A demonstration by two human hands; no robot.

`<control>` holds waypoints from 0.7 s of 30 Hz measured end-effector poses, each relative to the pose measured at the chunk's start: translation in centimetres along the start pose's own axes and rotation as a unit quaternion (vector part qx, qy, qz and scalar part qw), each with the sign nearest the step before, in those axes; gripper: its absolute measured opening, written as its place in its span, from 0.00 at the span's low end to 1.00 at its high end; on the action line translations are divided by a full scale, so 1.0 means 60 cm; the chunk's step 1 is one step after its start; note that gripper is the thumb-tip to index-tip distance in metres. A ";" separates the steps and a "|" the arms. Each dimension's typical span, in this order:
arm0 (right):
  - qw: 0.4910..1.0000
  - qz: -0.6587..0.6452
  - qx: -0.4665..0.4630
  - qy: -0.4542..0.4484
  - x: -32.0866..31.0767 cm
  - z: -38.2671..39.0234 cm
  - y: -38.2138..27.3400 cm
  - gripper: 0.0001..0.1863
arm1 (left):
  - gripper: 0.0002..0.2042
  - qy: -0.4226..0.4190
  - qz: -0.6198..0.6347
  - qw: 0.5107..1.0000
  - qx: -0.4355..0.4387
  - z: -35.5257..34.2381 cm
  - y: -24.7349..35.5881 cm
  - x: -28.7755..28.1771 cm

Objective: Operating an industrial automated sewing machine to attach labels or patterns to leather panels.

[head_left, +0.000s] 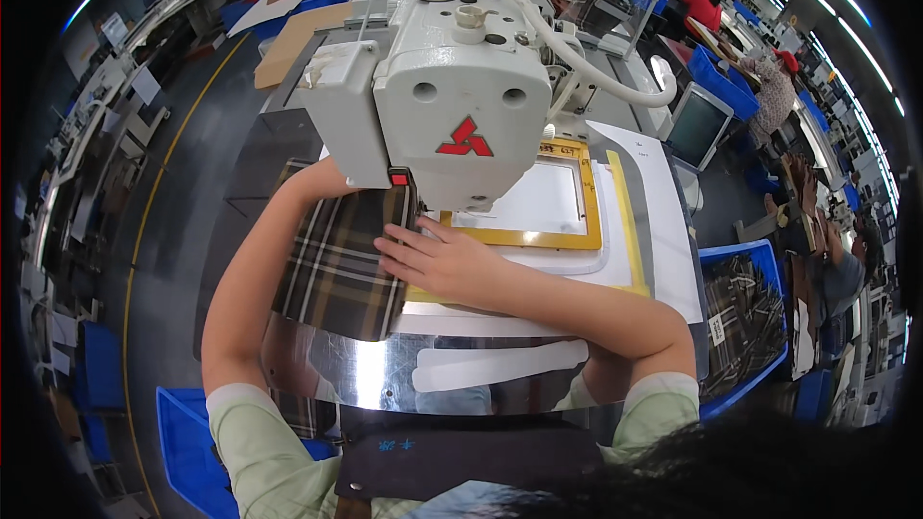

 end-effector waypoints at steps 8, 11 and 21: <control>0.991 -0.131 0.016 -0.015 0.018 0.006 -0.012 0.21 | 0.19 -0.008 -0.015 0.996 -0.084 0.008 0.031 -0.004; 0.985 -0.164 0.051 -0.016 0.012 0.032 -0.018 0.21 | 0.20 0.003 -0.038 0.996 -0.082 0.005 0.029 0.016; 0.995 -0.075 0.049 0.035 -0.024 0.078 -0.013 0.19 | 0.25 0.123 -0.322 0.939 0.014 -0.033 0.030 0.062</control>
Point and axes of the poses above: each hand's wrist, its own z-axis away from the middle knuckle, its own x-axis out of the palm, y = z × x, the point moved 3 cm from there along -z, towards the middle knuckle, and after that the axes turned 6 degrees about -z, right-handed, at the moved point
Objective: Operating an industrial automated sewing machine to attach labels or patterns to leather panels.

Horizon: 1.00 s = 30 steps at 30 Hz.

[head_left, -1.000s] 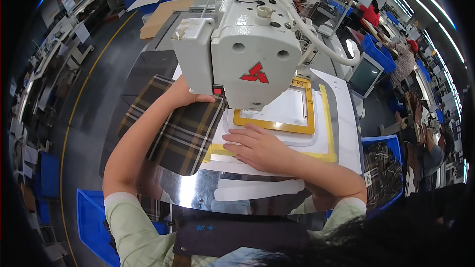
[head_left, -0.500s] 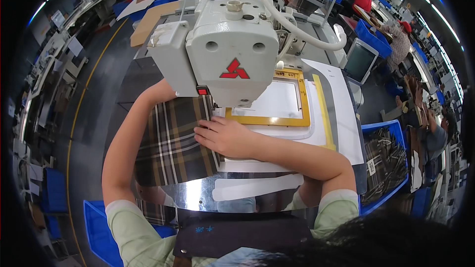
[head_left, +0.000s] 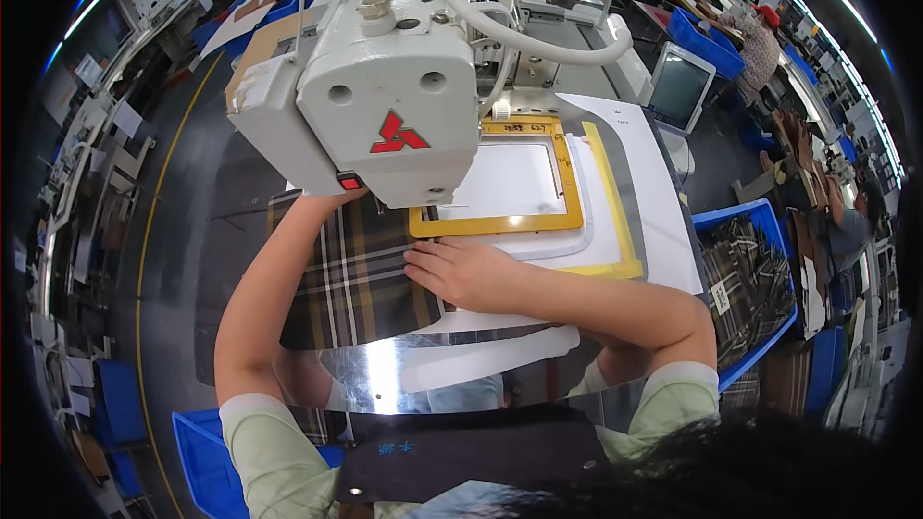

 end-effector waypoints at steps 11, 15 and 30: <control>0.988 0.084 0.072 -0.109 -0.053 0.091 0.021 0.19 | 0.26 -0.202 0.215 0.930 -0.221 0.078 -0.055 -0.104; 0.986 0.094 0.091 -0.099 -0.080 0.120 0.024 0.18 | 0.18 0.031 0.233 0.964 -0.123 0.075 -0.102 0.006; 0.826 -0.106 0.525 0.174 -0.129 0.255 0.207 0.12 | 0.16 0.074 0.272 0.955 -0.093 -0.038 0.025 0.051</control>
Point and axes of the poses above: each hand's wrist, its own z-axis away from the middle knuckle, its own x-axis out of the palm, y = z × x, the point moved 3 cm from there along -z, towards the middle knuckle, and after that the axes turned 6 degrees about -z, right-handed, at the moved point
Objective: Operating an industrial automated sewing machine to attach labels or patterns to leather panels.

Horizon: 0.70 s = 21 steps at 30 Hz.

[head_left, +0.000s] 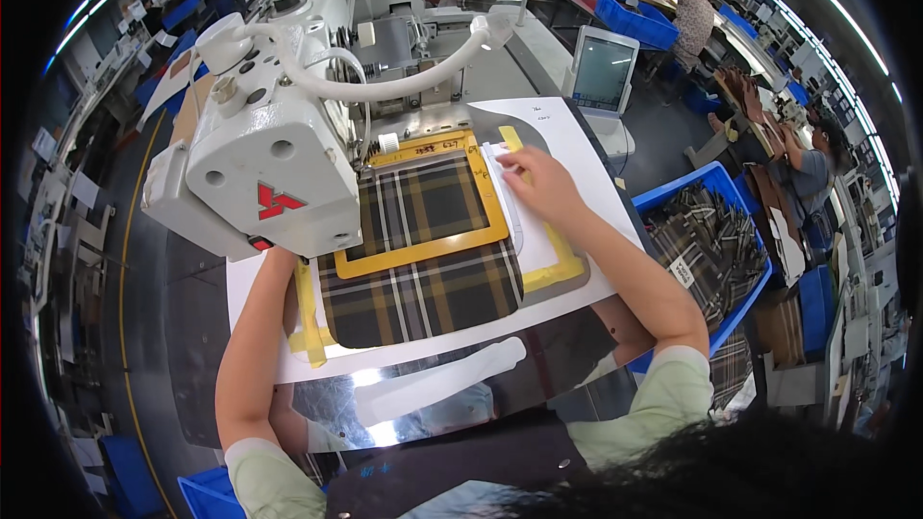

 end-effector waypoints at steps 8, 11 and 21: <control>0.998 -0.016 0.064 0.012 0.068 -0.067 0.037 0.07 | 0.16 0.031 -0.009 0.999 -0.017 0.034 -0.016 -0.027; 0.997 -0.008 0.034 0.066 0.081 -0.105 0.045 0.07 | 0.15 0.034 -0.008 0.999 -0.040 0.010 -0.053 -0.044; 0.977 -0.126 0.041 0.168 0.074 -0.125 0.064 0.11 | 0.14 0.046 -0.006 0.994 -0.096 0.035 -0.074 -0.028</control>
Point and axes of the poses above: each hand's wrist, its own z-axis away from the middle knuckle, its own x-axis out of the palm, y = z × x, the point moved 3 cm from there along -z, towards the middle knuckle, and after that the axes turned 6 degrees about -z, right-handed, at the moved point
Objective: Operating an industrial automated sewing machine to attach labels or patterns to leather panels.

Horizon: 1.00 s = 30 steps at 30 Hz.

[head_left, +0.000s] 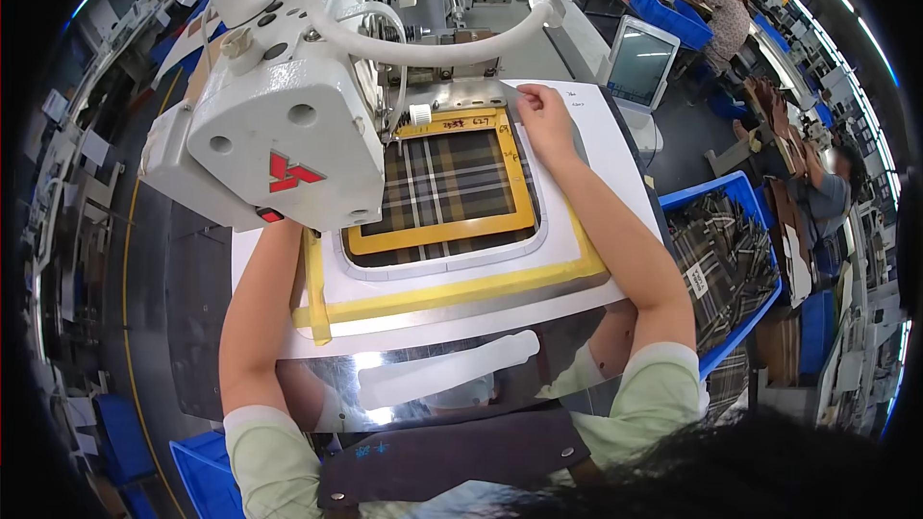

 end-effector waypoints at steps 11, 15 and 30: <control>0.889 0.130 -0.353 -0.262 -0.109 0.270 -0.175 0.09 | 0.16 -0.175 -0.124 0.939 0.270 0.231 0.253 -0.036; 0.884 0.194 -0.343 -0.252 -0.089 0.277 -0.174 0.13 | 0.28 -0.183 -0.195 0.925 0.272 0.228 0.270 -0.015; 0.863 0.206 -0.360 -0.288 -0.091 0.279 -0.176 0.12 | 0.18 -0.124 -0.196 0.931 0.282 0.232 0.264 -0.015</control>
Point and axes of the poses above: each hand's wrist, its own z-axis away from the middle knuckle, its own x-axis out of the palm, y = z × x, the point moved 3 cm from there along -z, towards the middle knuckle, and after that the axes turned 6 degrees about -z, right-handed, at the moved point
